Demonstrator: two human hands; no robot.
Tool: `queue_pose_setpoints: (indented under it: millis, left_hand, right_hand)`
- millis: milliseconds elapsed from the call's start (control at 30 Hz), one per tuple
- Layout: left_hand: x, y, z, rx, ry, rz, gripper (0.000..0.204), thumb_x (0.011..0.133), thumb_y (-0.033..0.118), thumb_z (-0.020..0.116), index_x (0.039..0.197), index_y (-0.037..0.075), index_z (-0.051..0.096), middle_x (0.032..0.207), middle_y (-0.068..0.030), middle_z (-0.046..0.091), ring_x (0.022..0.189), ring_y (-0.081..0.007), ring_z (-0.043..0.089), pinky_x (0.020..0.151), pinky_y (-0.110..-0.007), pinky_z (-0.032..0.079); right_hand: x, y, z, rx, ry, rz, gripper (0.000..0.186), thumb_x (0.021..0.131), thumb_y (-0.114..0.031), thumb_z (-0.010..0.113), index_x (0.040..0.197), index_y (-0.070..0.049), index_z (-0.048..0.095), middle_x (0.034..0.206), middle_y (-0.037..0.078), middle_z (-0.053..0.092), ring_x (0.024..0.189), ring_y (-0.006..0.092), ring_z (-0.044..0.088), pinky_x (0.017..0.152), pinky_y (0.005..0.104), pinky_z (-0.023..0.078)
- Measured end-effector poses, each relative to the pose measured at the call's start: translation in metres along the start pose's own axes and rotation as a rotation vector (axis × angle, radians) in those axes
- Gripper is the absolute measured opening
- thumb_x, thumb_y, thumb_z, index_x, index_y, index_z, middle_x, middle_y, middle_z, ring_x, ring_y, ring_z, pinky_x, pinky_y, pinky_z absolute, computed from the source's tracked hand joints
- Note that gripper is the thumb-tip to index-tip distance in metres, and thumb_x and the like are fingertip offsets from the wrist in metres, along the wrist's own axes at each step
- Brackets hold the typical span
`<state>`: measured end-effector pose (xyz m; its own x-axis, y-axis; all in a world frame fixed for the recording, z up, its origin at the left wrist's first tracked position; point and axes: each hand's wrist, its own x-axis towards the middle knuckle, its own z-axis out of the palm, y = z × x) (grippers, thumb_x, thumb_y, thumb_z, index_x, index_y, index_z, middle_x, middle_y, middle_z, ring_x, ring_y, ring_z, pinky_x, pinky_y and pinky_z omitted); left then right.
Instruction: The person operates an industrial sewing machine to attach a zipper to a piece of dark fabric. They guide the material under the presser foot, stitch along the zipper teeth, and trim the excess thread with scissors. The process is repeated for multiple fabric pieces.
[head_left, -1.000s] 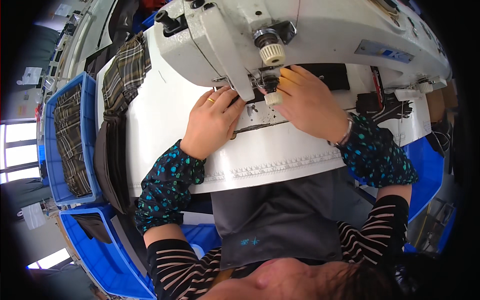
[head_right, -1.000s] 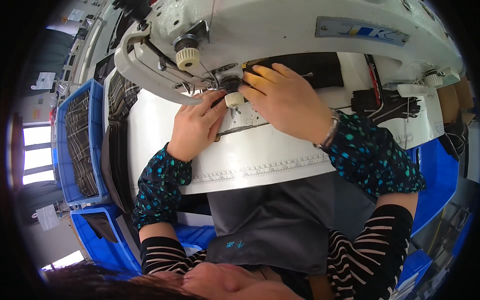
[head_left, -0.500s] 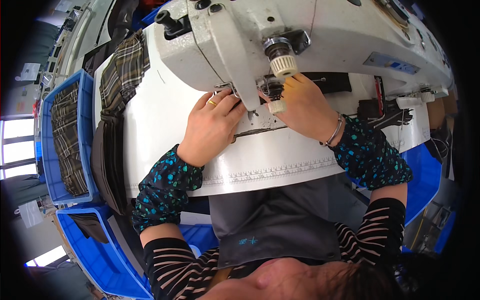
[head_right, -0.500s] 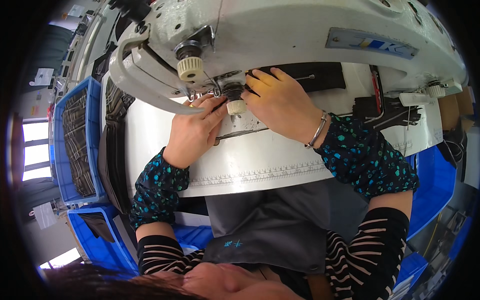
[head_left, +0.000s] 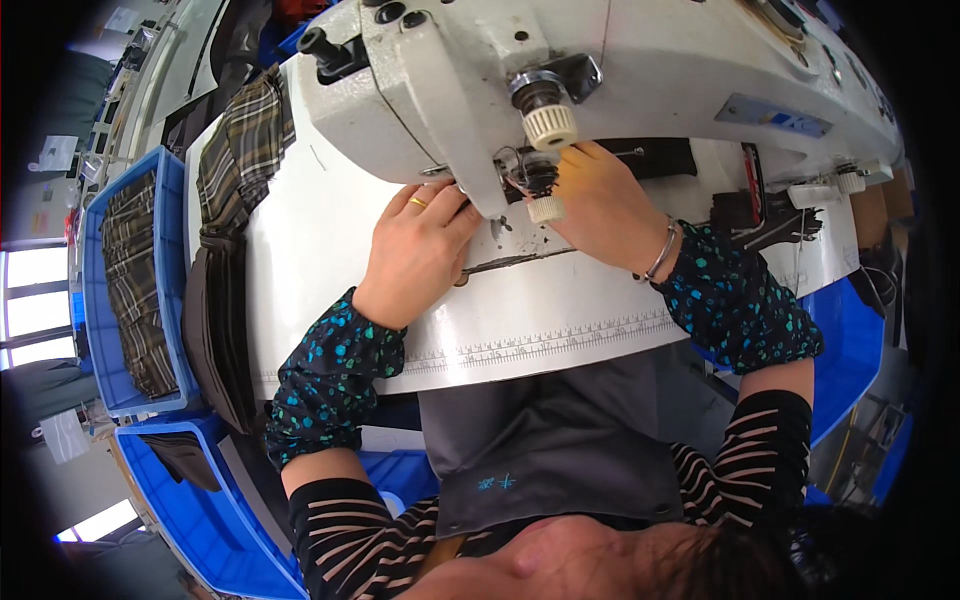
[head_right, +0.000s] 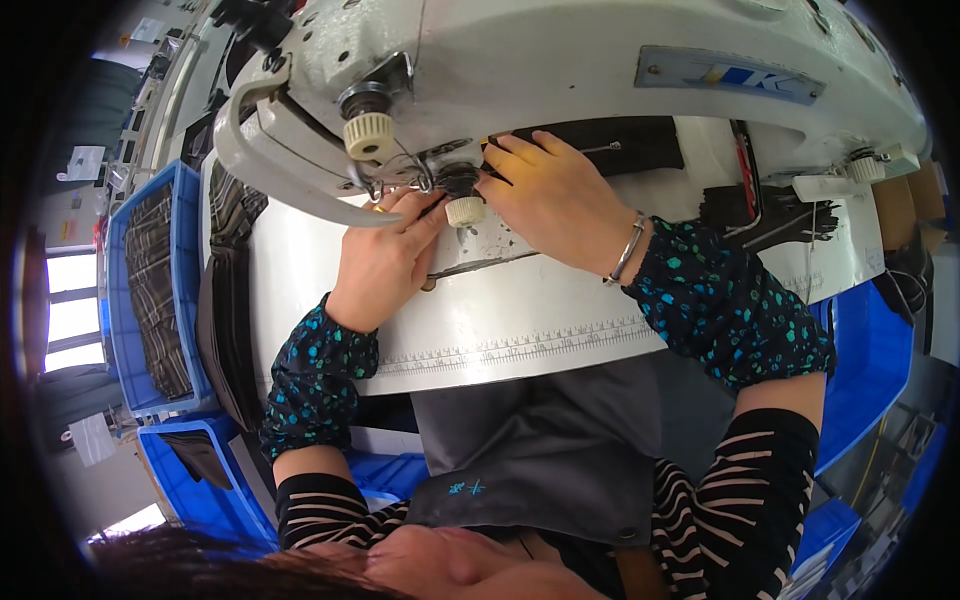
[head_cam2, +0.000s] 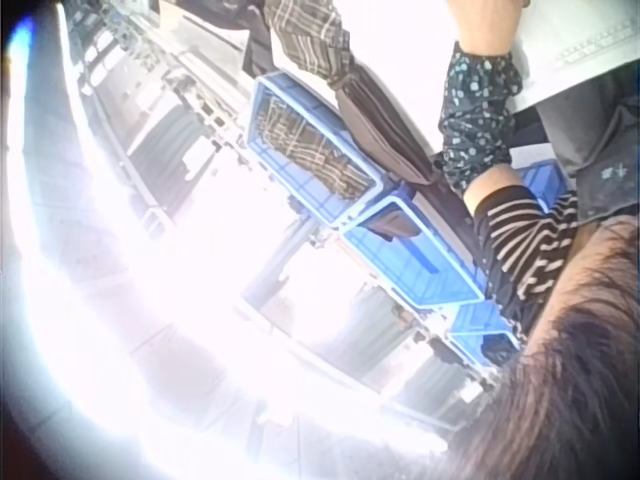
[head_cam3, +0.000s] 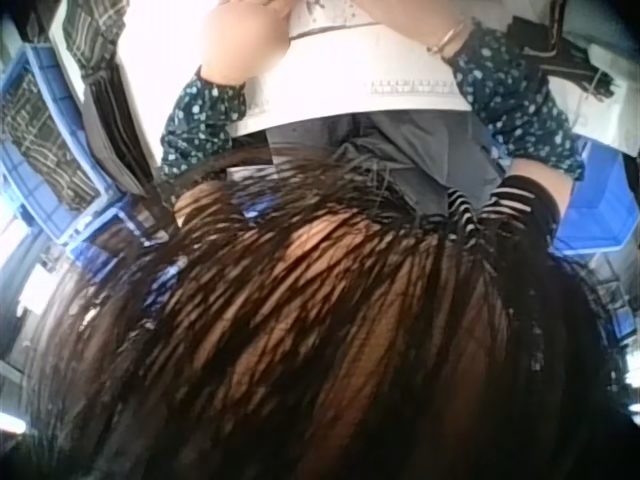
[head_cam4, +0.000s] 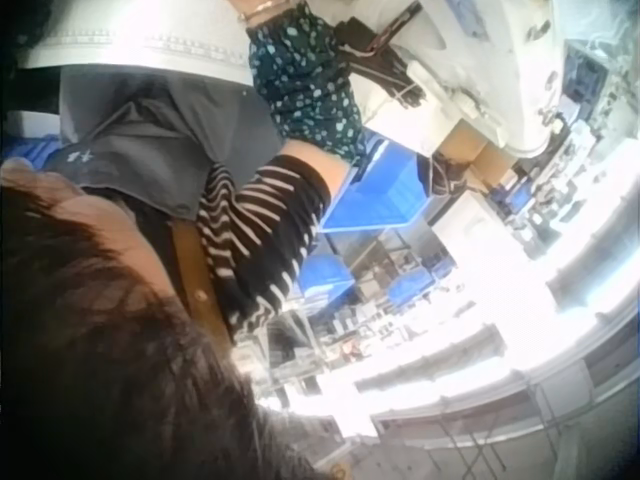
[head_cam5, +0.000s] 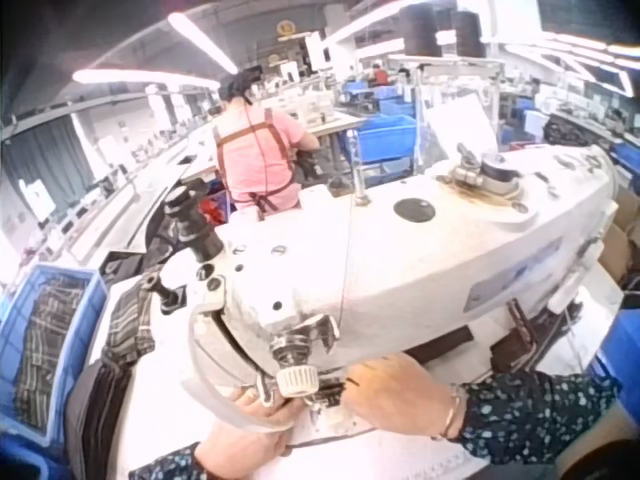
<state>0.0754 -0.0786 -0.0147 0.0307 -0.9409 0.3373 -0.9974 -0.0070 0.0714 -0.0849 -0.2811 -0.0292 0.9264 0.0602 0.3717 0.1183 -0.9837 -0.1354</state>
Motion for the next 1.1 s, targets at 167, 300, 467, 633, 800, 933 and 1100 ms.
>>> queue_pose_setpoints:
  millis: [167, 300, 467, 633, 800, 933, 1100]
  left_hand:
    - [0.000, -0.001, 0.001, -0.008, 0.006, -0.006, 0.041, 0.083, 0.002, 0.072, 0.124, 0.006, 0.075, 0.122, -0.0076, 0.072, 0.112, -0.0305, 0.068, 0.087, -0.042, 0.055]
    - [0.000, -0.002, 0.001, -0.002, -0.003, -0.002, 0.041, 0.083, 0.003, 0.072, 0.124, 0.006, 0.076, 0.122, -0.0076, 0.072, 0.113, -0.0307, 0.068, 0.087, -0.042, 0.055]
    - [0.000, -0.003, 0.001, 0.005, 0.009, 0.005, 0.039, 0.084, 0.004, 0.072, 0.123, 0.006, 0.076, 0.120, -0.0078, 0.073, 0.111, -0.0306, 0.068, 0.087, -0.042, 0.054]
    - [-0.001, -0.004, 0.002, -0.004, -0.001, 0.004, 0.037, 0.085, 0.004, 0.072, 0.121, 0.005, 0.076, 0.118, -0.0088, 0.073, 0.110, -0.0314, 0.069, 0.086, -0.043, 0.055]
    - [-0.003, -0.005, 0.006, 0.002, 0.025, 0.018, 0.035, 0.086, 0.005, 0.073, 0.121, 0.005, 0.076, 0.117, -0.0096, 0.074, 0.109, -0.0324, 0.069, 0.085, -0.045, 0.055]
    - [-0.003, -0.002, 0.005, 0.024, 0.017, 0.011, 0.034, 0.086, 0.006, 0.073, 0.120, 0.005, 0.075, 0.120, -0.0098, 0.075, 0.111, -0.0333, 0.070, 0.087, -0.045, 0.055]
    - [-0.010, 0.004, 0.001, 0.045, 0.009, 0.010, 0.031, 0.089, 0.010, 0.075, 0.120, 0.005, 0.076, 0.129, -0.0097, 0.074, 0.120, -0.0333, 0.070, 0.095, -0.045, 0.055]
  right_hand:
    - [-0.001, 0.001, 0.001, -0.007, -0.004, -0.006, 0.026, 0.090, -0.016, 0.068, 0.113, -0.005, 0.074, 0.125, 0.013, 0.070, 0.127, 0.0286, 0.063, 0.110, 0.0466, 0.049]
    - [-0.001, 0.000, 0.000, 0.007, 0.013, 0.001, 0.026, 0.091, -0.016, 0.069, 0.115, -0.005, 0.072, 0.126, 0.013, 0.070, 0.128, 0.0293, 0.063, 0.110, 0.0470, 0.049]
    - [-0.001, 0.000, 0.002, 0.012, 0.019, 0.000, 0.027, 0.092, -0.017, 0.069, 0.116, -0.005, 0.072, 0.128, 0.013, 0.069, 0.128, 0.0292, 0.062, 0.110, 0.0473, 0.049]
    - [-0.001, 0.001, 0.000, -0.001, -0.002, -0.007, 0.027, 0.091, -0.019, 0.070, 0.115, -0.005, 0.072, 0.130, 0.012, 0.069, 0.127, 0.0283, 0.063, 0.109, 0.0472, 0.049]
    - [-0.002, 0.004, -0.004, -0.015, 0.024, -0.027, 0.030, 0.090, -0.022, 0.072, 0.115, -0.005, 0.072, 0.128, 0.011, 0.070, 0.124, 0.0283, 0.064, 0.108, 0.0464, 0.049]
    - [-0.009, 0.007, -0.005, -0.089, 0.043, 0.058, 0.031, 0.089, -0.018, 0.070, 0.113, 0.001, 0.071, 0.117, 0.015, 0.073, 0.111, 0.0293, 0.069, 0.104, 0.0448, 0.050]
    - [-0.024, -0.039, -0.028, -0.253, -0.149, -0.021, 0.029, 0.086, -0.013, 0.064, 0.109, 0.003, 0.072, 0.101, 0.014, 0.074, 0.091, 0.0263, 0.071, 0.097, 0.0420, 0.053]
